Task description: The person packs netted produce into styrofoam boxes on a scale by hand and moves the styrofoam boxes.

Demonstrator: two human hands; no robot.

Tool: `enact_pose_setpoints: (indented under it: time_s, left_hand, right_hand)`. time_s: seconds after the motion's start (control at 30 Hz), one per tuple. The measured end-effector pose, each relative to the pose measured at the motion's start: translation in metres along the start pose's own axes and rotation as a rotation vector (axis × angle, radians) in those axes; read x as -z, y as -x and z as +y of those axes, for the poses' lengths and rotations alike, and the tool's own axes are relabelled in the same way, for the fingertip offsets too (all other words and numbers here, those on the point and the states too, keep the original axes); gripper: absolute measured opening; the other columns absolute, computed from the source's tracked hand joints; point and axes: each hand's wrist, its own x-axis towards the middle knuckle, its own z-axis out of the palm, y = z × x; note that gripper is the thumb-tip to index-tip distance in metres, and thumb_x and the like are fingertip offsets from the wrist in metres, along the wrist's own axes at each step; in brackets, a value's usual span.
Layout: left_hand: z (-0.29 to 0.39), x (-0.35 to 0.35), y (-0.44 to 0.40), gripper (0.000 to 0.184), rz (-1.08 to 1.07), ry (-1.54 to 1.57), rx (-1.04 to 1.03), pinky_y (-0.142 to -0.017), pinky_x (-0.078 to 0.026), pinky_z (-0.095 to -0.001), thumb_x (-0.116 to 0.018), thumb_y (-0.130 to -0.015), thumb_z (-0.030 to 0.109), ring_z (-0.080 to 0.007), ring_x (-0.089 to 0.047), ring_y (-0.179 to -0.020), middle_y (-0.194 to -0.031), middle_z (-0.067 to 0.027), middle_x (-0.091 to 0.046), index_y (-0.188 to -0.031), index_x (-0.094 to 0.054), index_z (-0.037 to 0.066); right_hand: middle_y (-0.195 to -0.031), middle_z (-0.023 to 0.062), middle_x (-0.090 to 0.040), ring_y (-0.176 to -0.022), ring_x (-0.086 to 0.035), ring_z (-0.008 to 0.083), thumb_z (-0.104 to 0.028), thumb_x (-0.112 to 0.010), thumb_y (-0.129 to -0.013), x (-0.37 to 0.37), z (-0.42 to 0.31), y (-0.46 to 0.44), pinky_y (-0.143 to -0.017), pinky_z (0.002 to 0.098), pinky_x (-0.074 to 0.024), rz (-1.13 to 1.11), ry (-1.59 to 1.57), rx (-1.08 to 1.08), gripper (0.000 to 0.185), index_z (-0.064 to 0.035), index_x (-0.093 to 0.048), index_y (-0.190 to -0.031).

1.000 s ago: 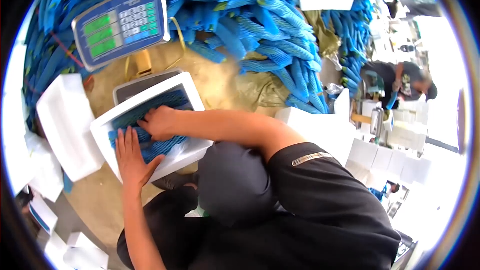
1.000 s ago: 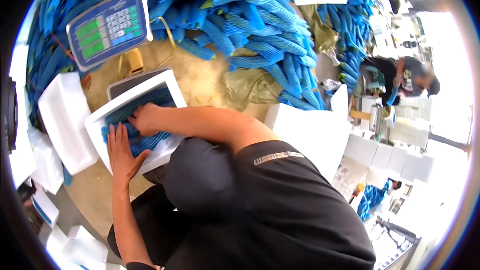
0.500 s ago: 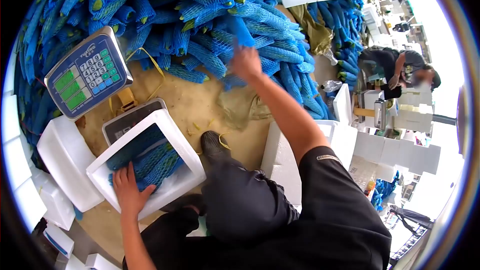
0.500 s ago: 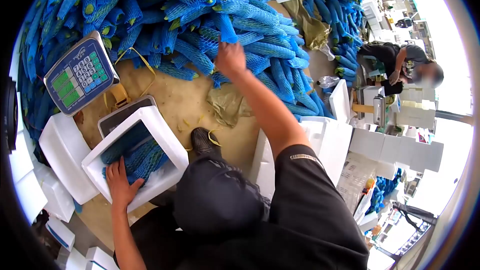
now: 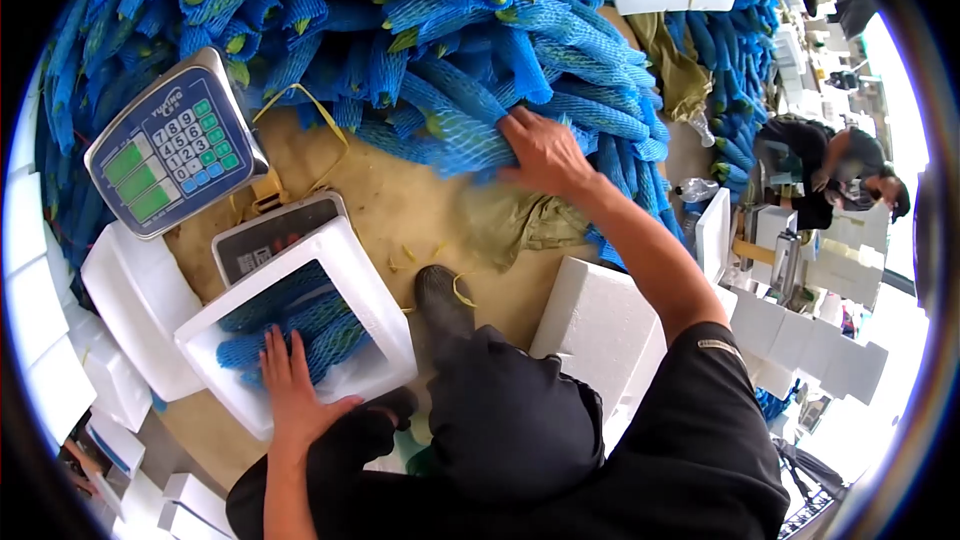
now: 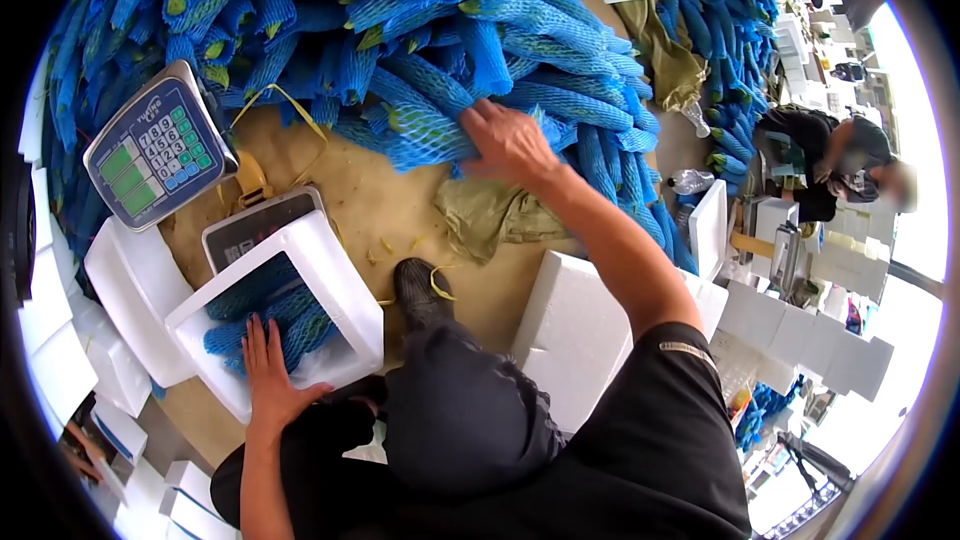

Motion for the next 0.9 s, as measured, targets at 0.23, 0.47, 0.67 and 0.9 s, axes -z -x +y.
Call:
enact_pose_setpoints:
  time_s: [0.23, 0.47, 0.67, 0.9]
  left_hand:
    - [-0.006, -0.01, -0.003, 0.137, 0.046, -0.023, -0.038, -0.133, -0.012, -0.0615, -0.095, -0.062, 0.063, -0.0466, -0.018, -0.164, -0.176, -0.0284, -0.021, -0.168, -0.032, 0.002]
    - [-0.005, -0.011, -0.004, 0.135, 0.097, -0.002, -0.023, -0.133, -0.012, -0.0601, -0.094, -0.06, 0.066, -0.0443, -0.021, -0.163, -0.175, -0.0255, -0.026, -0.166, -0.037, 0.005]
    - [-0.005, -0.01, -0.004, 0.134, 0.086, 0.016, -0.012, -0.133, -0.012, -0.059, -0.093, -0.061, 0.069, -0.043, -0.022, -0.164, -0.175, -0.0255, -0.027, -0.166, -0.039, 0.006]
    - [-0.011, -0.016, -0.004, 0.131, 0.132, 0.072, -0.031, -0.133, -0.012, -0.0586, -0.09, -0.063, 0.071, -0.0434, -0.024, -0.163, -0.173, -0.0257, -0.03, -0.165, -0.041, 0.005]
  right_hand:
    - [-0.137, 0.0199, -0.061, -0.126, -0.057, 0.0416, -0.037, -0.086, -0.068, -0.099, -0.056, -0.069, -0.103, 0.0528, -0.0515, 0.231, 0.015, -0.104, 0.064, -0.0068, -0.064, -0.121]
    - [-0.149, 0.0233, -0.054, -0.131, -0.054, 0.0439, -0.039, -0.09, -0.061, -0.16, -0.087, -0.074, -0.108, 0.0551, -0.047, 0.128, -0.286, -0.51, 0.101, -0.0069, -0.05, -0.147]
    - [-0.148, 0.0219, -0.057, -0.138, -0.052, 0.045, -0.044, -0.09, -0.066, -0.161, -0.095, -0.074, -0.114, 0.0554, -0.0462, 0.068, -0.29, -0.568, 0.12, -0.0087, -0.033, -0.165]
    - [-0.117, 0.0199, -0.072, -0.105, -0.071, 0.0353, -0.035, -0.085, -0.076, -0.122, -0.104, 0.001, -0.094, 0.0476, -0.0571, -0.248, -0.722, -0.712, 0.086, -0.0016, -0.053, -0.148]
